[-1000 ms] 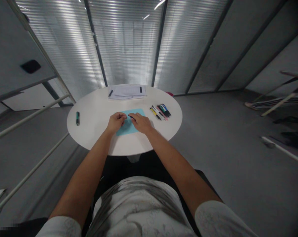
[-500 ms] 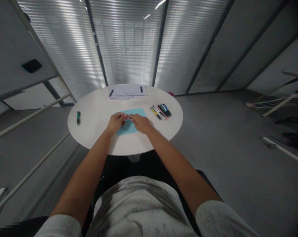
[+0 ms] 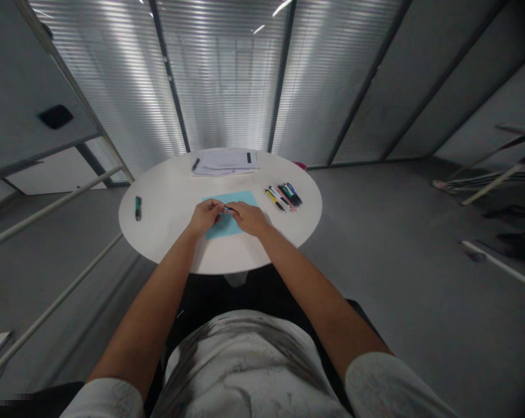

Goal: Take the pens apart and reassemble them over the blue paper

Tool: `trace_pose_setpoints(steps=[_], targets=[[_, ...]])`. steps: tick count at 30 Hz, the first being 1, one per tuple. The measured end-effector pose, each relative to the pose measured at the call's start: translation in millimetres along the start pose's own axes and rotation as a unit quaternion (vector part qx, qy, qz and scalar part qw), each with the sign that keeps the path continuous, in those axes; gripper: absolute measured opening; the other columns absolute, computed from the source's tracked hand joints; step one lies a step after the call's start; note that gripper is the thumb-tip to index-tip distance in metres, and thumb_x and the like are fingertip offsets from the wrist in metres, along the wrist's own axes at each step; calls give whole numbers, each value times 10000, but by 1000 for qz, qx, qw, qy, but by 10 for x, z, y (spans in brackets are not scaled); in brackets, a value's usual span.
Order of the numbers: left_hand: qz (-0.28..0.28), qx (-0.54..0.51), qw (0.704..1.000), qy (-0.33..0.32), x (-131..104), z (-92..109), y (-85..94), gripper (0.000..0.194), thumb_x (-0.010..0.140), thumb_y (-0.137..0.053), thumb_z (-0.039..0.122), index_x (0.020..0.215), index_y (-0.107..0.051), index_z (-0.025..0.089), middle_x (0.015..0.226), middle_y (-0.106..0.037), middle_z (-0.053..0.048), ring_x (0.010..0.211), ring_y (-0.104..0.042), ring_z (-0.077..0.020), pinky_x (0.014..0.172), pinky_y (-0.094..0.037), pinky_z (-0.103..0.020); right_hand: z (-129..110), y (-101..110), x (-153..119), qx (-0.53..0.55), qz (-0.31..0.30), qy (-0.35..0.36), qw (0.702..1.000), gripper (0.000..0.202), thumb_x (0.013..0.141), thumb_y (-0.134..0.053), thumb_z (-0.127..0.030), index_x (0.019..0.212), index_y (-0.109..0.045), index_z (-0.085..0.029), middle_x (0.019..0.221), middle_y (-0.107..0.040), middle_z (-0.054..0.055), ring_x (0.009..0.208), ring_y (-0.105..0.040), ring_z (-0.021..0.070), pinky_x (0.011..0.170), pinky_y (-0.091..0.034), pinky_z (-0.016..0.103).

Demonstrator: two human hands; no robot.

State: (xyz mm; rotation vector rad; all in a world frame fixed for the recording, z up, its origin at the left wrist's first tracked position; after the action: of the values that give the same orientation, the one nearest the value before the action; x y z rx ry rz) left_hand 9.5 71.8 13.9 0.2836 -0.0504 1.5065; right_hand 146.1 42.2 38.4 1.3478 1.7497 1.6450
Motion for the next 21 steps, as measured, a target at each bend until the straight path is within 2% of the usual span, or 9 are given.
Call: trace_pose_setpoints(steps=[10, 21], targets=[[5, 2, 1000, 13, -28, 18, 2, 242, 766, -631, 382, 794, -604, 143, 689, -669, -36, 497, -512, -96, 484, -412, -238, -27, 14, -22, 12, 9, 12, 1000, 353, 994, -342, -338, 1295, -520, -287, 1164, -637, 36, 1020, -587, 178, 808, -414, 271], [33, -25, 999, 15, -7, -6, 64, 282, 742, -664, 415, 779, -608, 141, 729, -679, -55, 508, -520, -94, 503, -423, -249, -2, 42, -19, -3, 14, -3, 1000, 371, 1001, -317, -361, 1299, -533, -319, 1102, -644, 32, 985, -591, 179, 755, -400, 268]])
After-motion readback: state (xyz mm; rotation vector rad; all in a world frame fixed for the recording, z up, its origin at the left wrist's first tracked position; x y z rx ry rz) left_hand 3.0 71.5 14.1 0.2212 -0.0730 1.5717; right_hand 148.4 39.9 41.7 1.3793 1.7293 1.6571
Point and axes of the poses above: each hand's wrist, its own x-axis towards the middle knuckle, its own y-axis out of the back of the hand, z = x × y, the point moved 8 cm from there along x, towards the middle knuckle
